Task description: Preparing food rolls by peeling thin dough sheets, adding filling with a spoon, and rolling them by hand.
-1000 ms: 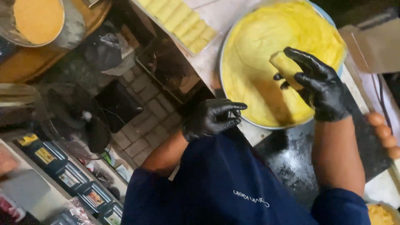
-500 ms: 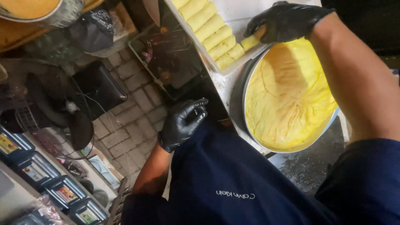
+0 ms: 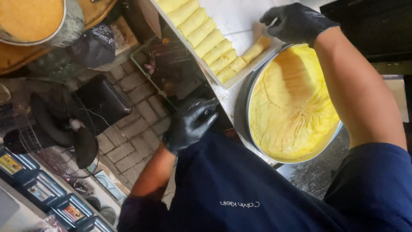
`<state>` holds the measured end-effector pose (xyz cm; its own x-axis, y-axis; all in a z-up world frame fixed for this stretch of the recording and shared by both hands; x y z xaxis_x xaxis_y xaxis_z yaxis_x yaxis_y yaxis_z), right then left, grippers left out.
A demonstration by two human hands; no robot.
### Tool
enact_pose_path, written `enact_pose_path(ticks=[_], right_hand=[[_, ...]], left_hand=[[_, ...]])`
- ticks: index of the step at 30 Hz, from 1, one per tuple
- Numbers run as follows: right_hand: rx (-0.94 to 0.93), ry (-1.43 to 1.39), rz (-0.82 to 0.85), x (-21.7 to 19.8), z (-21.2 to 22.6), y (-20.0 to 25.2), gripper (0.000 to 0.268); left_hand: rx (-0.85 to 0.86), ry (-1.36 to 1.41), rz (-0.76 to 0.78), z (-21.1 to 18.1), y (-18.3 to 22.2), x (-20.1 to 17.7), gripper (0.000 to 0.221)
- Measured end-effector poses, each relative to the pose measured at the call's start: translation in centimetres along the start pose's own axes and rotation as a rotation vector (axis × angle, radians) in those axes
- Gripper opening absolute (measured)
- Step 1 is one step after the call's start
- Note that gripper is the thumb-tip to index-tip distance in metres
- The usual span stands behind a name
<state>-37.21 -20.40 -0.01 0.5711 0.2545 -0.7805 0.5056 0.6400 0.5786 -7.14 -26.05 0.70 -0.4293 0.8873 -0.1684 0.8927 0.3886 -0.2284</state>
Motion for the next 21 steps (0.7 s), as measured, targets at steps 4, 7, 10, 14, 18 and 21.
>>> enact_pose_path(ticks=[4, 7, 10, 14, 18, 21], right_hand=[[0.084, 0.193, 0.146, 1.9, -0.9, 0.0, 0.037], [0.122, 0.097, 0.102, 1.5, -0.3, 0.6, 0.033], [0.133, 0.020, 0.038, 2.5, -1.5, 0.0, 0.028], [0.094, 0.042, 0.029, 3.0, -2.9, -0.4, 0.032], [-0.067, 0.118, 0.053, 3.6, -3.7, -1.6, 0.031], [-0.101, 0.054, 0.059, 4.1, -4.2, -1.1, 0.032]], left_hand=[[0.347, -0.399, 0.053, -3.2, -7.0, 2.9, 0.023], [0.110, -0.542, 0.326, 2.2, -13.6, 8.6, 0.019], [-0.142, -0.628, 0.551, 9.0, -16.8, 14.0, 0.022], [-0.277, -0.683, 0.575, 9.3, -18.5, 14.1, 0.026], [-0.233, -0.697, 0.520, 10.3, -18.5, 13.5, 0.022], [-0.215, -0.658, 0.480, 10.9, -18.6, 13.4, 0.025]])
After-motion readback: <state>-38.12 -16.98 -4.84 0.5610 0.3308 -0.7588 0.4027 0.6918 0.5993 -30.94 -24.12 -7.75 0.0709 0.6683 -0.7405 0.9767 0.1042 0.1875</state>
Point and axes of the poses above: each hand's wrist, its own y-axis away from the middle knuckle, its own x-axis out of the palm, z = x × y, the point moved 10 cm from there along -y, towards the middle knuckle
